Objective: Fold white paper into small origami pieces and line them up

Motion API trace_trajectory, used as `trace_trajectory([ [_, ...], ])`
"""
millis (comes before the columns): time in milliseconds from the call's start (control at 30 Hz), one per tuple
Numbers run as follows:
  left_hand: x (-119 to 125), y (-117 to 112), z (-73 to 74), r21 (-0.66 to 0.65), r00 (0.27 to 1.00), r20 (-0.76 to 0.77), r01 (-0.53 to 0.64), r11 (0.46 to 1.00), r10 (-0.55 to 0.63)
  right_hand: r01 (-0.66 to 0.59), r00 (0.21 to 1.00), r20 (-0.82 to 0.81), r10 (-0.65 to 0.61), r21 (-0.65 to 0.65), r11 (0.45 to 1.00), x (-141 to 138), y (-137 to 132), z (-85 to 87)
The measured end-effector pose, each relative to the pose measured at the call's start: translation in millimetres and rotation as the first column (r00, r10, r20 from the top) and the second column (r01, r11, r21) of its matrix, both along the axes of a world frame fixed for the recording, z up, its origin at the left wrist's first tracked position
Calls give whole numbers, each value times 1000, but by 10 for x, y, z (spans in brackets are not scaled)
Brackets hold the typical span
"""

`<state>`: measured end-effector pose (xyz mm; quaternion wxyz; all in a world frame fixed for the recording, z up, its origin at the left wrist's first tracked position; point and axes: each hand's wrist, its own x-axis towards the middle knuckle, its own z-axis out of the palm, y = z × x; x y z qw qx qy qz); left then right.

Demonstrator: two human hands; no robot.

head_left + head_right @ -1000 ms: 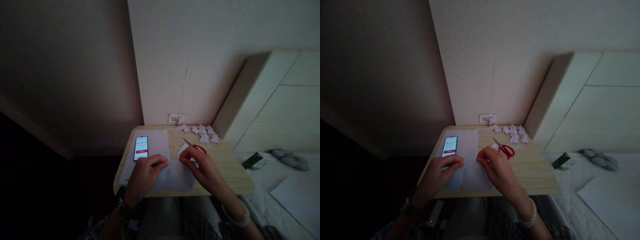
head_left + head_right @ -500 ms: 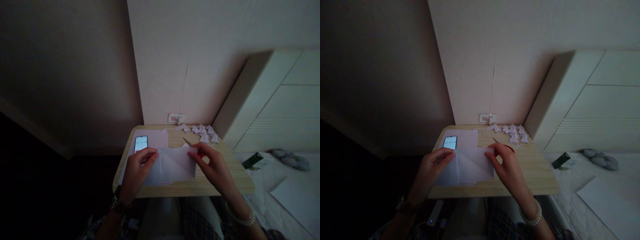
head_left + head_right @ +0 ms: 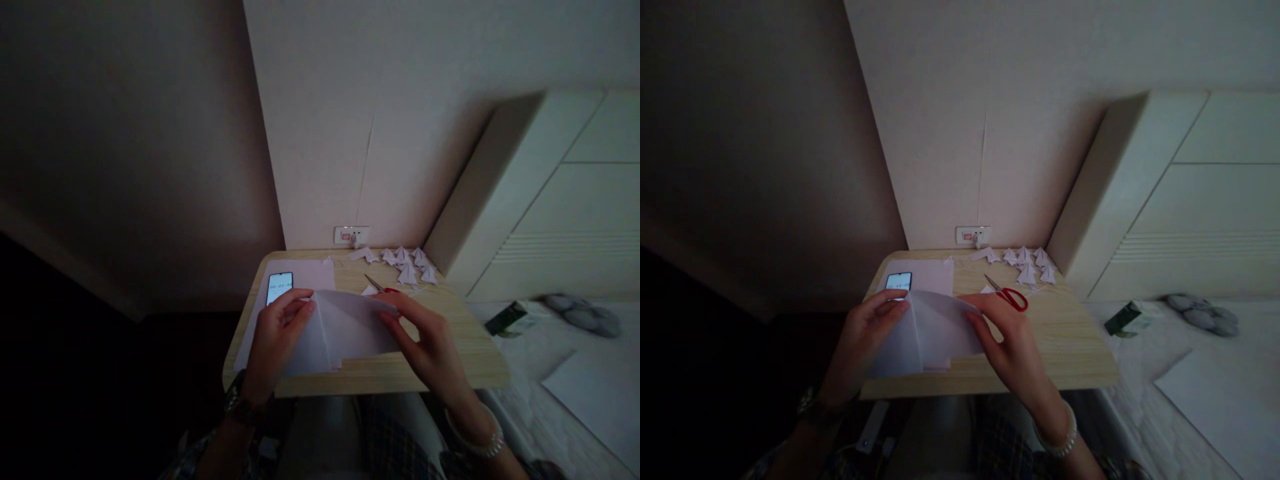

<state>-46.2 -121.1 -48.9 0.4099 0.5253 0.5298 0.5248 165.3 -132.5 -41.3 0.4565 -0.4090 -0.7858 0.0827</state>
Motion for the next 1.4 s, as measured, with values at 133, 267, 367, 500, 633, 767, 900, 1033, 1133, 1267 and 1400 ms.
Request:
trace_trajectory([
  [133,27,37,-30,9,1000,-4,6,1000,-6,-97,995,32,97,1,995,3,-1,-17],
  [267,52,62,-32,-2,1000,7,6,1000,-6,-139,990,36,139,-12,990,2,9,-43],
  [367,52,65,-32,-14,1000,25,7,1000,-7,-151,987,49,151,-3,989,-4,17,-45],
  [500,16,62,-58,-17,1000,31,0,1000,1,-125,991,51,126,-14,992,-11,30,-49],
  [633,-27,78,-73,3,999,34,-37,999,37,-38,999,18,38,1,999,20,51,-70],
  [767,-54,101,-59,39,996,25,-86,996,85,65,996,-54,-70,-86,994,88,53,-66],
  [900,-81,119,-84,49,989,60,-141,989,138,60,989,-122,-89,-219,974,132,46,-61],
  [1033,-95,119,-123,38,979,74,-193,981,189,43,981,-168,-94,-281,959,131,72,-112],
  [1133,-84,120,-110,22,981,68,-184,983,182,28,980,-178,-92,-332,943,118,90,-144],
  [1267,-53,157,-102,31,988,6,-157,987,157,-14,980,-192,-50,-321,947,123,65,-132],
  [1400,1,232,-230,101,981,-173,-66,993,83,-20,997,-75,-1,-279,960,175,-13,-158],
])
